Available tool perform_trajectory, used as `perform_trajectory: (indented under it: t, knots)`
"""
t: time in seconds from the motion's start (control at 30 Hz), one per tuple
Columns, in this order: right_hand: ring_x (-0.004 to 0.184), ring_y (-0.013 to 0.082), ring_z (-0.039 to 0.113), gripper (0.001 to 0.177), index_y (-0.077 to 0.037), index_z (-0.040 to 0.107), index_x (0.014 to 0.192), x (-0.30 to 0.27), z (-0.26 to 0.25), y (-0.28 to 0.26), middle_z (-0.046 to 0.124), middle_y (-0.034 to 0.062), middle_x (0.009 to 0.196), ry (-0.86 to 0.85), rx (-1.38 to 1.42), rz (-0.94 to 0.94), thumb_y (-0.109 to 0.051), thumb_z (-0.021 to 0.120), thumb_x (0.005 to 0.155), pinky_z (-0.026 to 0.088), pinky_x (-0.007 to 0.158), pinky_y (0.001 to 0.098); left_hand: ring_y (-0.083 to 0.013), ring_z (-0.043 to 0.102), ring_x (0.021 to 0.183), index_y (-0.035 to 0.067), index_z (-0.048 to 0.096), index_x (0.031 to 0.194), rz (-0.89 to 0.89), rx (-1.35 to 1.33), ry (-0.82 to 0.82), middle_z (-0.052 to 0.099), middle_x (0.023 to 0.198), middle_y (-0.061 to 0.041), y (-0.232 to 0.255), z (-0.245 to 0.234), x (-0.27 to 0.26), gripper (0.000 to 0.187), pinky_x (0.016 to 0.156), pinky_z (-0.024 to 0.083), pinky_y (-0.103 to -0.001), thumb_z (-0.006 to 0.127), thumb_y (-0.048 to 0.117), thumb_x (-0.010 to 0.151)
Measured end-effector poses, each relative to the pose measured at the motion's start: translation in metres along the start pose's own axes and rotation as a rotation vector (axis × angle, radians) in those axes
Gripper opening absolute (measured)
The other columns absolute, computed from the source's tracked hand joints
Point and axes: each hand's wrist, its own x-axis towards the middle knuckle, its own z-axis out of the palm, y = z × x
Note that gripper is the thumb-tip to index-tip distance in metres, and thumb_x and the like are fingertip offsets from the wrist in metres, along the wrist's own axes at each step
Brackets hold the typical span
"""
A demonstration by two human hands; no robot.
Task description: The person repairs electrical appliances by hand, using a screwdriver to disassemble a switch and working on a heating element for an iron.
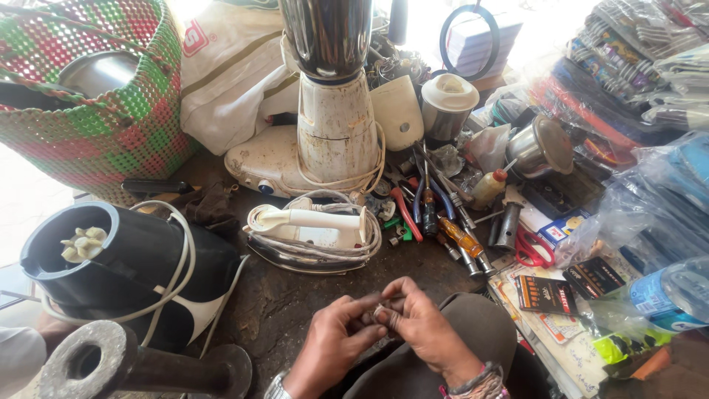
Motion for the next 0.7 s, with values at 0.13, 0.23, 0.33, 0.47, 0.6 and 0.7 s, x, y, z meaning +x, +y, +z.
perform_trajectory:
  t: [0.13, 0.23, 0.33, 0.47, 0.6, 0.7]
  knots:
    - [0.075, 0.0075, 0.063, 0.034, -0.004, 0.045, 0.116, -0.006, -0.001, -0.005, 0.067, 0.0070, 0.090, -0.095, -0.039, 0.057, -0.005, 0.071, 0.095, 0.048, 0.061, 0.0184, -0.0130, 0.061, 0.069, 0.011, 0.083, 0.109, -0.010, 0.075, -0.143, 0.062, 0.078, -0.004, 0.010, -0.019, -0.003, 0.032, 0.062, 0.051, -0.031, 0.086, 0.019, 0.079]
    - [0.068, 0.0061, 0.060, 0.036, -0.006, 0.046, 0.118, -0.009, 0.000, -0.010, 0.069, 0.0074, 0.084, -0.231, -0.092, 0.129, -0.012, 0.073, 0.093, 0.044, 0.056, 0.0167, -0.0122, 0.070, 0.071, 0.008, 0.082, 0.103, 0.109, 0.044, -0.171, 0.068, 0.080, -0.004, 0.010, -0.028, -0.010, 0.026, 0.063, 0.056, -0.030, 0.085, 0.018, 0.079]
    - [0.058, 0.0082, 0.059, 0.046, -0.005, 0.046, 0.126, -0.012, 0.001, -0.020, 0.069, 0.0088, 0.076, -0.325, -0.167, 0.181, -0.024, 0.071, 0.094, 0.041, 0.049, 0.0176, -0.0134, 0.077, 0.073, 0.005, 0.081, 0.097, 0.175, 0.011, -0.164, 0.073, 0.083, -0.004, 0.005, -0.027, -0.017, 0.019, 0.063, 0.059, -0.029, 0.082, 0.019, 0.083]
    - [0.057, 0.0109, 0.065, 0.065, -0.007, 0.046, 0.142, -0.011, 0.013, -0.026, 0.070, 0.0074, 0.074, -0.183, -0.120, 0.169, -0.047, 0.057, 0.092, 0.046, 0.049, 0.0206, -0.0162, 0.075, 0.071, 0.002, 0.079, 0.093, 0.169, 0.090, -0.057, 0.075, 0.081, -0.007, 0.007, -0.019, -0.018, 0.016, 0.063, 0.058, -0.029, 0.079, 0.016, 0.084]
    - [0.067, 0.0146, 0.068, 0.065, -0.010, 0.042, 0.145, -0.004, 0.015, -0.025, 0.078, 0.0125, 0.086, 0.068, -0.041, 0.119, -0.041, 0.058, 0.090, 0.052, 0.058, 0.0255, -0.0208, 0.066, 0.063, 0.002, 0.077, 0.092, -0.225, 0.059, -0.504, 0.069, 0.072, -0.011, 0.013, -0.029, -0.020, 0.016, 0.057, 0.052, -0.035, 0.067, 0.015, 0.090]
    - [0.069, 0.0140, 0.065, 0.054, -0.010, 0.050, 0.140, 0.000, 0.013, -0.023, 0.076, 0.0121, 0.086, 0.186, -0.056, 0.094, -0.031, 0.064, 0.092, 0.049, 0.058, 0.0259, -0.0216, 0.065, 0.064, 0.001, 0.073, 0.089, -0.017, 0.235, -0.706, 0.068, 0.073, -0.012, 0.014, -0.033, -0.015, 0.020, 0.058, 0.051, -0.037, 0.063, 0.018, 0.093]
